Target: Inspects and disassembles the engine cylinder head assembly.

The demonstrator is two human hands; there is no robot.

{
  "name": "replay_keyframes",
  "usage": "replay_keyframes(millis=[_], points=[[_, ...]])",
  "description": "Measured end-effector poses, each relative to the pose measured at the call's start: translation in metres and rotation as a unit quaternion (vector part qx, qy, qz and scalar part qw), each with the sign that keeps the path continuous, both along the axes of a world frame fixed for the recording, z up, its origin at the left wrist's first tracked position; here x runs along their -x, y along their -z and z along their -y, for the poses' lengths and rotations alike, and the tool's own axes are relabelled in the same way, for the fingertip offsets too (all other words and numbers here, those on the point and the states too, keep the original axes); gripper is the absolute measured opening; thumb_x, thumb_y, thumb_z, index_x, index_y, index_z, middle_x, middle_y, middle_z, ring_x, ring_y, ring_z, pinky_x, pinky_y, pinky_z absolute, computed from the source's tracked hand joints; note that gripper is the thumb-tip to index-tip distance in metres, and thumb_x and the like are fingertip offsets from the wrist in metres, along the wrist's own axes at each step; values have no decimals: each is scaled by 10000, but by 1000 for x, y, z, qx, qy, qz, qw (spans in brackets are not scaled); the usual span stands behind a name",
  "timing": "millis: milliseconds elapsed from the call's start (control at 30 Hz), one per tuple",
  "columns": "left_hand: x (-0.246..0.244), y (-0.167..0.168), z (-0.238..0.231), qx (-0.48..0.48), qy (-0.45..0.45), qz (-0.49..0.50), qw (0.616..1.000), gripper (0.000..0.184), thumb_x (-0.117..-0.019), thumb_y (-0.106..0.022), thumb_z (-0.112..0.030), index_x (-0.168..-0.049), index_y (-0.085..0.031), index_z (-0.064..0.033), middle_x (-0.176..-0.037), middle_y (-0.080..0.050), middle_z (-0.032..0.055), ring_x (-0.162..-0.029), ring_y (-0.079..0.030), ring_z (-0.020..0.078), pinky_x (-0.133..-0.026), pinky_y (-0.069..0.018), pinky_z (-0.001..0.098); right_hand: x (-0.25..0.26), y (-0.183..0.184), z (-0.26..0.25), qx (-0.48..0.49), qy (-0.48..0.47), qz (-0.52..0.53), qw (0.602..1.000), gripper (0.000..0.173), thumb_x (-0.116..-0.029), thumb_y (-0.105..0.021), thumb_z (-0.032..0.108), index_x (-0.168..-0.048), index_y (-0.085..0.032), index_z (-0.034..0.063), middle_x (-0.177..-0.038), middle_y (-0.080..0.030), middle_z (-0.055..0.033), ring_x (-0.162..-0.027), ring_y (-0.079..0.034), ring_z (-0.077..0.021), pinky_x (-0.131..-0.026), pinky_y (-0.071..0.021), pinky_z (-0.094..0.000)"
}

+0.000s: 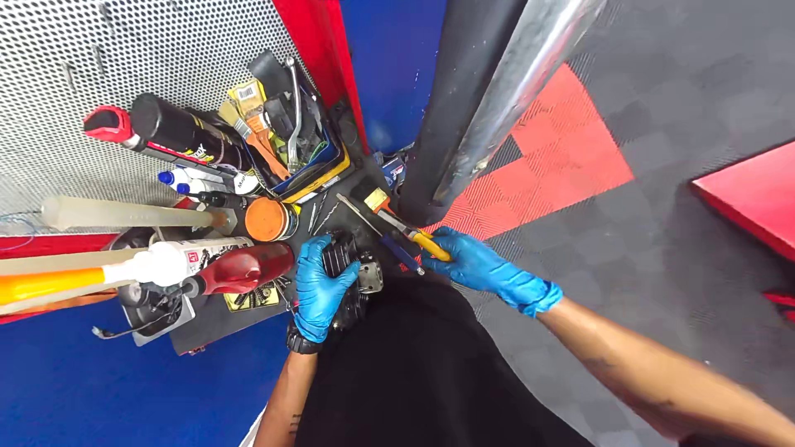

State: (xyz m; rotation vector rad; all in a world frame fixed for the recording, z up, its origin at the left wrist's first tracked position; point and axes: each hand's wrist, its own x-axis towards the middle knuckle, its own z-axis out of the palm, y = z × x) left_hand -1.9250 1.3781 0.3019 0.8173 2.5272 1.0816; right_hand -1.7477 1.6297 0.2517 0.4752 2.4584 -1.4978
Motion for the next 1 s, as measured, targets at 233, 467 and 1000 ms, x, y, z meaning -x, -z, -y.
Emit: replay_keyframes(millis=[233,467,1000], points=[[-3,-3,-3,33,-5,-8,999,675,-726,-879,-356,-1272,-663,-24,-1335,-627,155,-1262,-592,225,-1073,-500,387,1,12,24,25,77,-26,996,213,-918,-686,291,-984,-748,98,-1057,-656,-120,-991,-619,-233,-841,-511,-428],[-3,-4,-4,45,-5,-19,999,683,-731,-874,-389,-1276,-667,-34,-1342,-628,149,-1274,-588,223,-1077,-496,389,12,11,30,-69,72,-35,994,292,-888,-711,330,-1002,-749,65,-1131,-665,-202,-1027,-656,-348,-852,-540,-535],[-13,-7,2,87,-55,-37,994,958,-718,-879,-478,-1457,-499,-2,-1461,-553,166,-1367,-525,247,-1144,-444,411,57,32,47,-226,50,-53,971,404,-971,-591,442,-1076,-737,81,-1211,-652,-241,-1131,-626,-443,-916,-518,-581]])
